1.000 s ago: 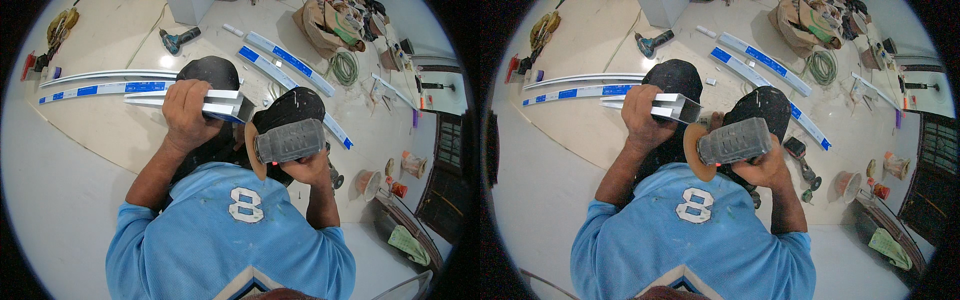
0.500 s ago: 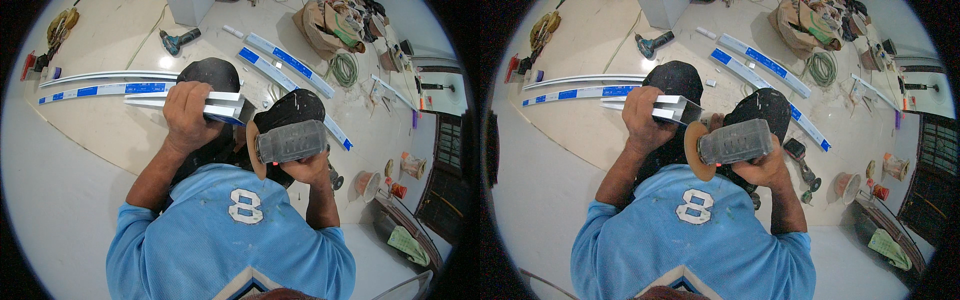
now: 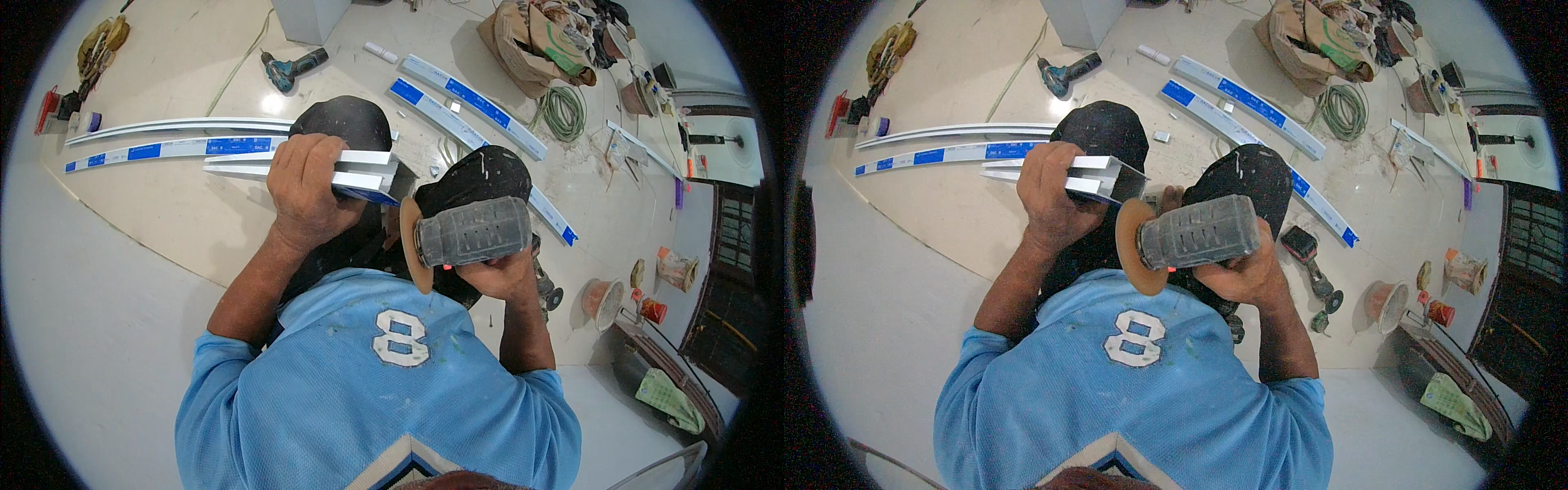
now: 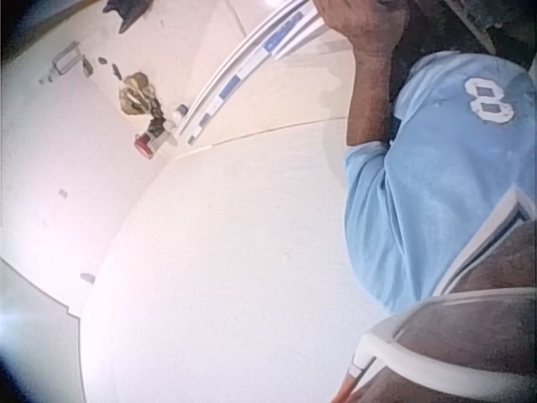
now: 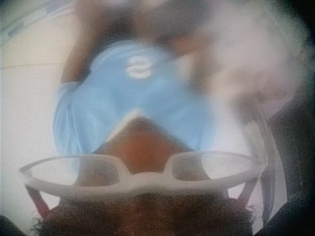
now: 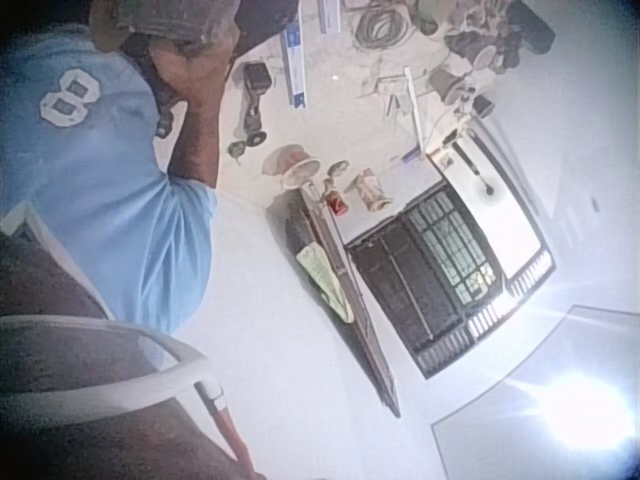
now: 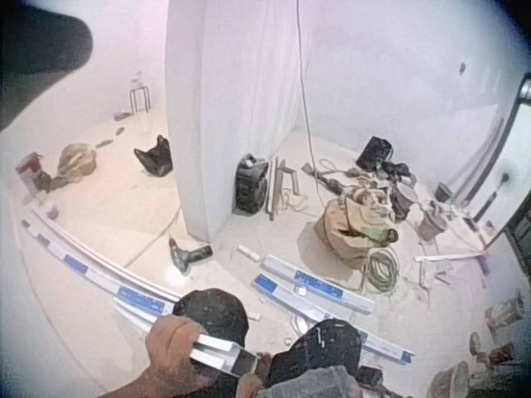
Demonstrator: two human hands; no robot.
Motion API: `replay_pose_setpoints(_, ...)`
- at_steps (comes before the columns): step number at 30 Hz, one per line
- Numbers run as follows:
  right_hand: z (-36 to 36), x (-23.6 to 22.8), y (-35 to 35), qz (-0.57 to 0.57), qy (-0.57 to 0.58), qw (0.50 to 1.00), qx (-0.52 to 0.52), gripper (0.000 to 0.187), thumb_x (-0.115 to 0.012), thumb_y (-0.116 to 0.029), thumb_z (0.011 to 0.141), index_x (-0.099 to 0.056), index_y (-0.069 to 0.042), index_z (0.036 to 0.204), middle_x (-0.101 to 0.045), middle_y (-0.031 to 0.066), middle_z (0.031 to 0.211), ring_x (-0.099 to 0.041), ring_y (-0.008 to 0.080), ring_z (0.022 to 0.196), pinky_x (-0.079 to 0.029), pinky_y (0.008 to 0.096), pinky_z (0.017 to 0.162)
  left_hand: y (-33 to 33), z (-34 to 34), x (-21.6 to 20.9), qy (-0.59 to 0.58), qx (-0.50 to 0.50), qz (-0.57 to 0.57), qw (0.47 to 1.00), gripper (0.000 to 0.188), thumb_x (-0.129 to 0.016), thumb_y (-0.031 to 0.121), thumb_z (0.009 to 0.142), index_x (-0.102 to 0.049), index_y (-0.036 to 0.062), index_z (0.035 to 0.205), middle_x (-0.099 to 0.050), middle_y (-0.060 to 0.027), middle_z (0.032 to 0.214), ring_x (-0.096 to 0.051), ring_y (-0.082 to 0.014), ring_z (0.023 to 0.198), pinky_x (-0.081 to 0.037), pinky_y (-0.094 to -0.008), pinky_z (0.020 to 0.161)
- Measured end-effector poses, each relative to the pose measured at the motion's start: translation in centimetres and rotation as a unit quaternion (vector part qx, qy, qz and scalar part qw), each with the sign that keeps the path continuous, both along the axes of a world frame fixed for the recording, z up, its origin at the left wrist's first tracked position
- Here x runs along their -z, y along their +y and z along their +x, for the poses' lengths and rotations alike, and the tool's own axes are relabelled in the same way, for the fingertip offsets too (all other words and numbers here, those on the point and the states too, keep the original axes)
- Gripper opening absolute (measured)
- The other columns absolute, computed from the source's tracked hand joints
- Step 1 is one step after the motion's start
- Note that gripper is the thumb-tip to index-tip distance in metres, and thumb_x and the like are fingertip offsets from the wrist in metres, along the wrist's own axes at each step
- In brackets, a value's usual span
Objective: The person sits on the floor and uses a power drill to assemble metal frame components. They then use a rivet gun to fasten the pieces together.
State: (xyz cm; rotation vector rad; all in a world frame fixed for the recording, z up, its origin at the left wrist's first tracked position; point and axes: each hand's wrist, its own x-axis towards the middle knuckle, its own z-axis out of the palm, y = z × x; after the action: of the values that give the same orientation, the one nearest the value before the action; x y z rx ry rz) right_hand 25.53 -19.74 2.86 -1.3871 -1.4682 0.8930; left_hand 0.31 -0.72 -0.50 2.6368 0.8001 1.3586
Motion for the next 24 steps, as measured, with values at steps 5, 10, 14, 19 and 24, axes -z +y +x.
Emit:
replay_pose_setpoints(5, -0.3, -0.2, -0.6, -0.074, 0.089, 0.992, 0.053, 0.037, -0.089, -0.01, 0.072, -0.078, -0.004, 0.107, -0.082, 0.0107, 0.104, -0.08, 0.0219, 0.095, -0.063, 0.0388, 0.084, 0.0, -0.1, -0.2, -0.002, -0.001, 0.002, 1.0, 0.051, -0.092, 0.023, 0.073, -0.066, 0.0014, 0.11, -0.068, -0.015, 0.098, -0.069, -0.0303, 0.087, -0.053, -0.0441, 0.075)
replay_pose_setpoints(10, 0.0, 0.0, 0.0, -0.012, 0.049, 0.999, -0.009, 0.043, -0.09, -0.009, 0.073, -0.076, -0.004, 0.114, -0.081, 0.0118, 0.108, -0.08, 0.0231, 0.101, -0.063, 0.04, 0.089, 0.0, 0.1, -0.4, -0.004, -0.001, -0.003, 1.0, 0.051, -0.092, 0.024, 0.073, -0.065, 0.0013, 0.11, -0.068, -0.0153, 0.098, -0.069, -0.0311, 0.087, -0.054, -0.0444, 0.075)
replay_pose_setpoints(14, 0.5, 0.5, -0.3, -0.007, 0.042, 0.999, -0.032, 0.06, -0.095, -0.009, 0.073, -0.071, -0.005, 0.128, -0.08, 0.0124, 0.119, -0.078, 0.0241, 0.112, -0.062, 0.0442, 0.098, 0.0, 0.0, -0.3, 0.0, -0.001, 0.002, 1.0, 0.053, -0.093, 0.025, 0.073, -0.065, 0.0014, 0.111, -0.068, -0.0153, 0.099, -0.069, -0.0309, 0.086, -0.054, -0.0443, 0.075)
replay_pose_setpoints(19, -0.2, 0.3, 0.3, 0.014, 0.045, 0.999, 0.012, 0.034, -0.088, -0.011, 0.073, -0.079, -0.004, 0.105, -0.082, 0.0118, 0.103, -0.081, 0.0244, 0.095, -0.063, 0.0396, 0.085, -0.1, 0.0, -0.1, 0.007, -0.005, -0.001, 1.0, 0.053, -0.093, 0.027, 0.074, -0.065, 0.0011, 0.111, -0.068, -0.0155, 0.099, -0.069, -0.0304, 0.087, -0.054, -0.0443, 0.075)
replay_pose_setpoints(24, 0.0, 1.2, -0.3, 0.014, 0.021, 0.999, 0.036, 0.035, -0.09, -0.011, 0.072, -0.079, -0.005, 0.105, -0.081, 0.0113, 0.102, -0.08, 0.0245, 0.093, -0.062, 0.039, 0.082, -0.1, 0.0, -0.1, 0.007, -0.002, -0.004, 1.0, 0.054, -0.093, 0.025, 0.072, -0.065, 0.0009, 0.111, -0.068, -0.0161, 0.099, -0.069, -0.0312, 0.088, -0.054, -0.0446, 0.075)
